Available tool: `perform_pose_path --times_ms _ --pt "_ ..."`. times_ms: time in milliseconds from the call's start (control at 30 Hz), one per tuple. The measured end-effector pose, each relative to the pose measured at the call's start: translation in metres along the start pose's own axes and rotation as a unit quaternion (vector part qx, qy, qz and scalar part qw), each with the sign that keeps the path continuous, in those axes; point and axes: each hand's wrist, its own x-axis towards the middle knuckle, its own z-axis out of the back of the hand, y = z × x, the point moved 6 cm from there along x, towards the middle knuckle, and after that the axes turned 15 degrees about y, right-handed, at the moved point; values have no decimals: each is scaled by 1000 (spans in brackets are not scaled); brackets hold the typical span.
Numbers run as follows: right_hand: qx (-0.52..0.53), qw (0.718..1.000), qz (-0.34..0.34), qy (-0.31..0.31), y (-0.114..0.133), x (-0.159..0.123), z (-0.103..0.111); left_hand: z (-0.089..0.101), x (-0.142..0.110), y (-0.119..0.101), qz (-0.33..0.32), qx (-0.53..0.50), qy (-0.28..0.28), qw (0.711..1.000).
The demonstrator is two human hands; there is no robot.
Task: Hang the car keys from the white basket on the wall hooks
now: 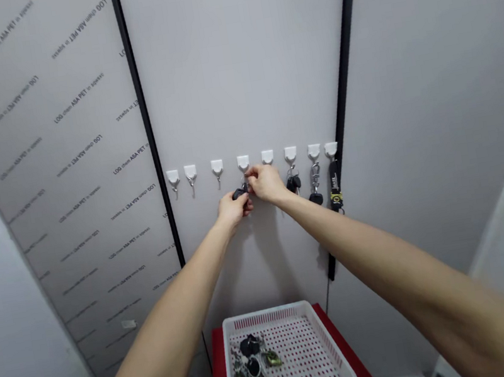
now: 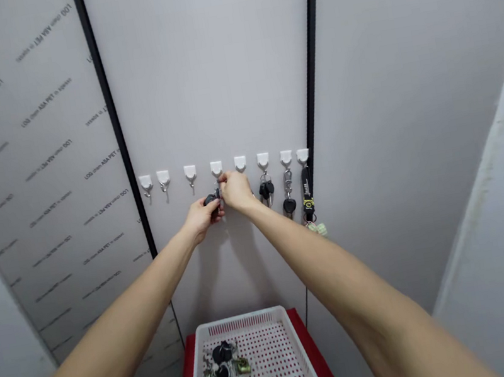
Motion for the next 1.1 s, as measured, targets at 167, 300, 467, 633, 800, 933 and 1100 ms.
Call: perform_pose_path --times_ms 167,300,467,633,800,933,1100 --pt "-33 994 78 -66 -6 -49 -8 6 -31 58 62 19 15 998" --pt "-45 988 88 116 -40 -117 -78 6 -80 136 121 150 82 978" --pt "-67 923 32 377 -87 -206 -177 9 -140 193 121 372 148 908" --pt "-101 899 26 426 -96 -231 -208 3 -162 201 111 528 209 815" --pt "9 914 -9 405 -100 -225 -204 0 -164 200 116 543 218 802" --pt "196 890 -107 398 -108 -218 -196 3 -165 197 118 507 193 832" --pt "359 843 -121 382 -95 -211 -187 -1 -165 195 109 365 200 903"
